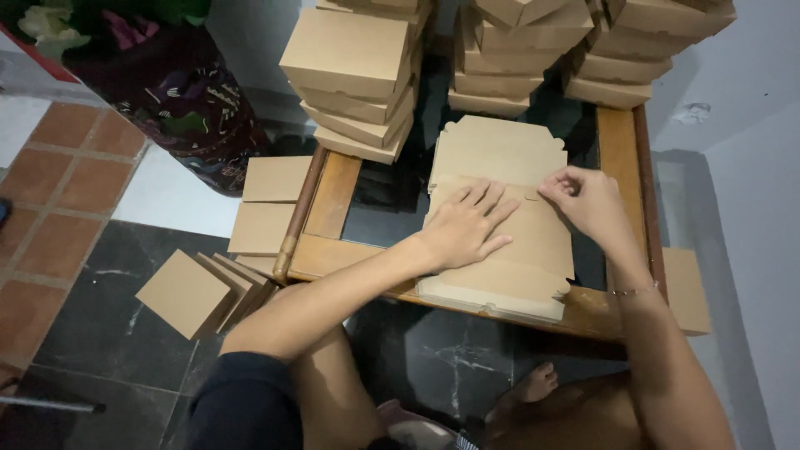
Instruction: Folding flat cardboard templates into assembled boxes on a work table.
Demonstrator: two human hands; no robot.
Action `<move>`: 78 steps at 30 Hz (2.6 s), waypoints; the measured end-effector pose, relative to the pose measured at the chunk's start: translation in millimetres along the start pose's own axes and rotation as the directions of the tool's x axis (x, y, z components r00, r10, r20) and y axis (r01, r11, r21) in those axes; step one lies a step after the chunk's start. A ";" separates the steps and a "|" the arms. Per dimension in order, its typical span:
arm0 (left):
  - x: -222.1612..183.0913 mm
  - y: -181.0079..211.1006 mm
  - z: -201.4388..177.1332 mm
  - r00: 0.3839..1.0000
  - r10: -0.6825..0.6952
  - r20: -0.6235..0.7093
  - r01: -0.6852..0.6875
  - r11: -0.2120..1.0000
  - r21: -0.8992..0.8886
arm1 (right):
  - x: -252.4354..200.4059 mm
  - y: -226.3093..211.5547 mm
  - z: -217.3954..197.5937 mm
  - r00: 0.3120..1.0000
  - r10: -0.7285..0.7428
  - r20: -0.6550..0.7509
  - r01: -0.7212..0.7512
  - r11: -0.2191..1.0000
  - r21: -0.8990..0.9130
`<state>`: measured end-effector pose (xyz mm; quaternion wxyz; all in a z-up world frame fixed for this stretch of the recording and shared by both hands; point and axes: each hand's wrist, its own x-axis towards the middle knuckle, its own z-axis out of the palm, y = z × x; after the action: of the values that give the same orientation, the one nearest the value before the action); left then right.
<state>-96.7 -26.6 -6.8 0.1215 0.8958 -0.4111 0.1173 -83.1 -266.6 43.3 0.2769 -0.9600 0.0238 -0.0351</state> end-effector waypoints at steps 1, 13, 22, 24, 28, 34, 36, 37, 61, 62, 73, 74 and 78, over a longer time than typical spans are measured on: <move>-0.6 1.5 -0.1 1.000 0.004 -0.014 -0.004 1.000 0.006 | 5.0 7.8 6.8 0.999 0.040 -0.019 -0.041 0.999 -0.015; -2.3 7.3 -15.7 0.998 0.060 0.001 -0.060 0.998 -0.005 | 44.4 32.1 10.1 0.983 0.077 0.167 -0.076 0.997 -0.014; -7.7 10.6 -19.1 0.997 0.069 -0.018 -0.070 0.997 -0.034 | 56.2 -5.7 -3.5 0.928 0.161 0.335 -0.105 0.978 -0.180; -7.4 10.0 -16.9 0.997 0.078 -0.021 -0.078 0.996 -0.032 | 62.4 -11.2 3.8 0.927 0.149 0.344 -0.079 0.975 -0.209; -7.1 12.7 -18.9 0.997 0.082 -0.005 -0.082 0.995 -0.054 | 70.3 -27.3 13.9 0.914 0.149 0.377 -0.032 0.954 -0.299; -4.2 11.3 -17.6 0.992 0.101 0.073 -0.094 0.991 -0.094 | 78.5 -38.5 12.4 0.906 0.129 0.404 0.035 0.926 -0.375; -3.8 11.0 -11.4 0.992 0.106 0.067 -0.100 0.991 -0.083 | 84.3 -31.6 22.4 0.907 0.129 0.400 0.039 0.922 -0.386; -3.6 10.6 -8.5 0.991 0.113 0.065 -0.108 0.992 -0.071 | 87.1 -27.9 27.5 0.909 0.129 0.396 0.041 0.918 -0.394; -9.7 17.9 -39.7 0.995 0.097 0.012 -0.097 0.995 0.000 | 93.8 -128.0 65.7 0.906 0.108 0.409 0.099 0.886 -0.452; -9.6 18.9 -40.2 0.995 0.095 0.011 -0.095 0.995 0.001 | 88.0 -130.8 61.8 0.906 0.106 0.409 0.101 0.886 -0.452; -5.8 17.5 -1.5 0.997 0.056 -0.046 -0.056 0.998 -0.007 | 55.5 -115.0 30.3 0.939 0.134 0.317 -0.005 0.927 -0.376; -5.3 16.6 1.6 0.997 0.058 -0.045 -0.058 0.998 -0.008 | 56.3 -107.5 28.3 0.939 0.135 0.316 -0.007 0.927 -0.375; -6.5 17.4 -2.0 0.998 0.058 -0.030 -0.059 0.998 -0.013 | 56.0 -82.2 16.6 0.934 0.183 0.307 -0.035 0.902 -0.429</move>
<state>-114.4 -32.4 -4.8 0.1304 0.8807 -0.4361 0.1312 -23.8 -191.9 76.1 0.0670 -0.9853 0.0369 0.1529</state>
